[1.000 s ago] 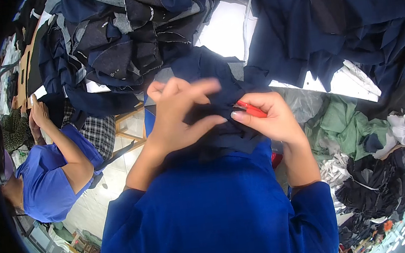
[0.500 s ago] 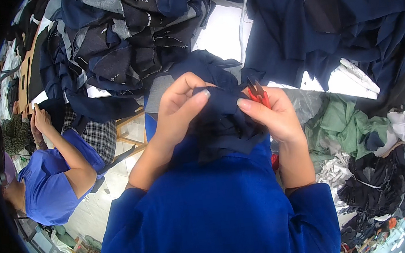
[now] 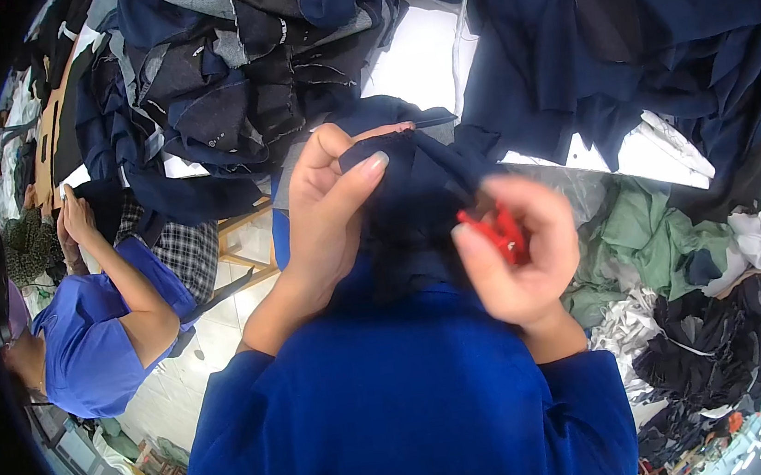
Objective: Trimming excess threads from dark blue fabric pieces using thread snips in a factory setting.
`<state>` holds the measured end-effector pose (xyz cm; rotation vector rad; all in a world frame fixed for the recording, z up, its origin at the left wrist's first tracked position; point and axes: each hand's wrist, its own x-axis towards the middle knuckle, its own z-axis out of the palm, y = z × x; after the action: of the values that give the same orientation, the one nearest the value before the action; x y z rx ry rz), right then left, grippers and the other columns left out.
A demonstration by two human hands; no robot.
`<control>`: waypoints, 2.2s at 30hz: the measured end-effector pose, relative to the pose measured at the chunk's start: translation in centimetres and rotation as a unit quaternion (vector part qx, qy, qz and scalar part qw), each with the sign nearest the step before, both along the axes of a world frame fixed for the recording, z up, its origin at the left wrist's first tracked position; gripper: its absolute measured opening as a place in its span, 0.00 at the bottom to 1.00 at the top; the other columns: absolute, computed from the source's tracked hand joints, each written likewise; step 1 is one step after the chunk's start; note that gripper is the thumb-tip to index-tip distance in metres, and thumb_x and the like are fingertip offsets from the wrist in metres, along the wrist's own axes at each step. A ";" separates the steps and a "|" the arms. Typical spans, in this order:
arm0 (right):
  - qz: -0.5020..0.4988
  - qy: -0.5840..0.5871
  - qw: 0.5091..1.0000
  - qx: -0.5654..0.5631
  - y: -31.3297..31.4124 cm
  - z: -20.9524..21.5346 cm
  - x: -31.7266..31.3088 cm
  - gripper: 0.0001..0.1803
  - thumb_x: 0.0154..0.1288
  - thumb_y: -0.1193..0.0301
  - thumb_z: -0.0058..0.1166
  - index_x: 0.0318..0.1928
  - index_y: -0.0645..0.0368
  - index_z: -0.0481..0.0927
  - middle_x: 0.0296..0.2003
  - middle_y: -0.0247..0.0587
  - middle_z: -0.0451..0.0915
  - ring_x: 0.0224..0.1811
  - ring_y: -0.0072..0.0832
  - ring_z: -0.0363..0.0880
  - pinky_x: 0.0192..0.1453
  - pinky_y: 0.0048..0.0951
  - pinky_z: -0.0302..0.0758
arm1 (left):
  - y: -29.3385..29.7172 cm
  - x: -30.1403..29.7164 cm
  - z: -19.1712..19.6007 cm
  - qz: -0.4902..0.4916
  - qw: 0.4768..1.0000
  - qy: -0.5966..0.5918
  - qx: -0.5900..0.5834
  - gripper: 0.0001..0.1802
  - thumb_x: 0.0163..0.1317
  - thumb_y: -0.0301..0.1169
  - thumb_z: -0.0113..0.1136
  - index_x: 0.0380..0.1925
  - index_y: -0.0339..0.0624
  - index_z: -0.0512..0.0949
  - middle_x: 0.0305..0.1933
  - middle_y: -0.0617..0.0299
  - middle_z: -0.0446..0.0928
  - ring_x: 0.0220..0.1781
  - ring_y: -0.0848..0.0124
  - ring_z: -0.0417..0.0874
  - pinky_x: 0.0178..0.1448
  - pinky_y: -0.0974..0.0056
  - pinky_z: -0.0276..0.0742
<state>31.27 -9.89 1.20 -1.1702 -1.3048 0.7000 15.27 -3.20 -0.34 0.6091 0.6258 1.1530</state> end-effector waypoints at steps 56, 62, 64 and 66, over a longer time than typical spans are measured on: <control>0.113 0.129 0.968 -0.182 1.9 0.1 -2.5 0.29 0.65 0.81 0.44 0.65 0.67 0.55 0.33 0.38 0.77 0.31 0.16 0.73 0.38 0.15 0.69 | -0.6 -0.7 0.1 -0.041 0.999 -0.014 -0.028 0.08 0.62 0.25 0.55 0.30 0.41 0.65 0.28 0.56 0.78 0.26 0.75 0.80 0.32 0.72 0.75; 0.098 0.113 0.965 -0.215 2.0 0.4 -2.7 0.31 0.65 0.75 0.47 0.67 0.62 0.53 0.28 0.32 0.75 0.29 0.14 0.69 0.35 0.13 0.62 | -0.6 -0.6 0.1 -0.038 0.999 -0.010 -0.023 0.08 0.62 0.25 0.55 0.30 0.41 0.65 0.28 0.56 0.79 0.26 0.74 0.80 0.32 0.73 0.75; 0.096 0.118 0.966 -0.210 1.9 0.3 -2.9 0.31 0.65 0.75 0.47 0.67 0.62 0.53 0.28 0.32 0.75 0.29 0.14 0.69 0.35 0.13 0.61 | -0.6 -0.6 0.1 -0.036 0.999 -0.010 -0.023 0.08 0.62 0.25 0.55 0.30 0.41 0.65 0.28 0.56 0.79 0.27 0.74 0.80 0.33 0.73 0.75; 0.093 0.123 0.967 -0.204 1.9 0.3 -2.9 0.31 0.65 0.75 0.47 0.67 0.62 0.53 0.27 0.31 0.75 0.29 0.14 0.69 0.35 0.13 0.61 | -0.6 -0.7 0.1 -0.034 0.999 -0.011 -0.023 0.08 0.62 0.25 0.56 0.30 0.41 0.65 0.28 0.56 0.79 0.27 0.74 0.80 0.33 0.73 0.75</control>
<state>28.34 -7.98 1.54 -1.2446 -1.0975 1.2566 14.61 -3.82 -0.27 0.5743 0.6077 1.0779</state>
